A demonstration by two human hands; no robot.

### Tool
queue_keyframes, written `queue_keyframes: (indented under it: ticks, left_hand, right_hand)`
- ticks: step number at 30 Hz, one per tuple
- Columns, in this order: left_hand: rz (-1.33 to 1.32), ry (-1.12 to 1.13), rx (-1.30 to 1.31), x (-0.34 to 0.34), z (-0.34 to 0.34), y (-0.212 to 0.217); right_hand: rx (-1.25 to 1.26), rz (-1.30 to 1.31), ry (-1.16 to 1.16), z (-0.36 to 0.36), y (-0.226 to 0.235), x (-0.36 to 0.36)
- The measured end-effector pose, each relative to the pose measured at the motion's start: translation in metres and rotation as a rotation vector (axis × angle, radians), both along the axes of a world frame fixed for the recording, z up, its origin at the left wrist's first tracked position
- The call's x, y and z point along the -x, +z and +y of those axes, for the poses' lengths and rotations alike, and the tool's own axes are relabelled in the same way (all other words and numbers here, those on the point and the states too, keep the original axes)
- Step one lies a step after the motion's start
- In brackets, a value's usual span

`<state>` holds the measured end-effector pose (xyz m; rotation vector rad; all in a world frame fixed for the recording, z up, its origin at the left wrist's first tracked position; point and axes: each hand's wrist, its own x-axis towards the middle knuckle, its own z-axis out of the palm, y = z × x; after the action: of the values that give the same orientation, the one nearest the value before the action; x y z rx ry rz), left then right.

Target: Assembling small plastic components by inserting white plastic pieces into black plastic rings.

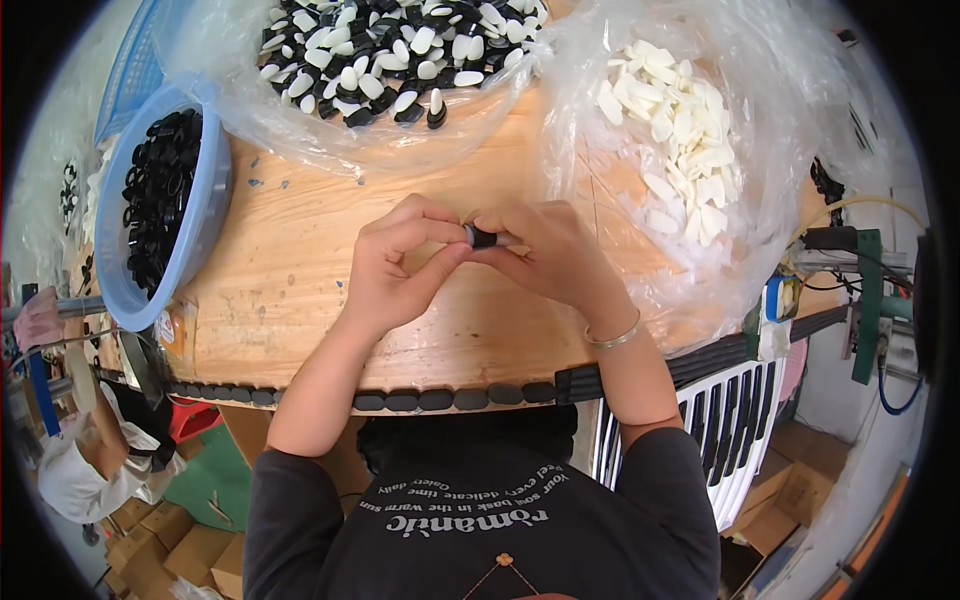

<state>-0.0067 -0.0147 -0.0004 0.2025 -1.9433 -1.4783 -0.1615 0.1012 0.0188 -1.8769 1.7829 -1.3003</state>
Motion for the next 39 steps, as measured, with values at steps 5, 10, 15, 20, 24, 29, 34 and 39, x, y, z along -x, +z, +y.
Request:
queue_keyframes:
  ticks: [5, 10, 15, 20, 24, 29, 34, 39]
  left_hand:
    - [0.001, 0.065, 0.330, 0.003, 0.002, 0.011]
    - [0.080, 0.095, 0.407, 0.006, 0.004, 0.010]
    - [0.071, 0.099, 0.321, 0.006, 0.007, 0.009]
    - [0.051, 0.099, 0.279, 0.005, 0.009, 0.008]
    - [0.024, 0.089, 0.235, 0.004, 0.010, 0.004]
    - [0.005, 0.056, 0.129, 0.004, 0.008, 0.003]
    - [-0.231, -0.032, 0.232, 0.000, 0.003, 0.011]
    - [-0.171, -0.089, 0.194, 0.001, 0.000, 0.006]
  right_hand:
    - [-0.016, 0.114, -0.016, 0.001, 0.000, 0.001]
    - [-0.045, -0.015, -0.012, 0.002, 0.006, -0.003]
    - [-0.111, -0.073, -0.023, 0.003, 0.012, -0.002]
    - [-0.020, -0.115, 0.015, 0.002, 0.008, 0.000]
    - [-0.049, -0.148, 0.046, 0.002, 0.012, 0.001]
    - [-0.079, -0.163, 0.003, 0.001, 0.007, 0.002]
    - [-0.199, -0.141, 0.024, 0.001, 0.007, 0.004]
    - [-0.209, -0.129, 0.077, 0.003, 0.012, 0.005]
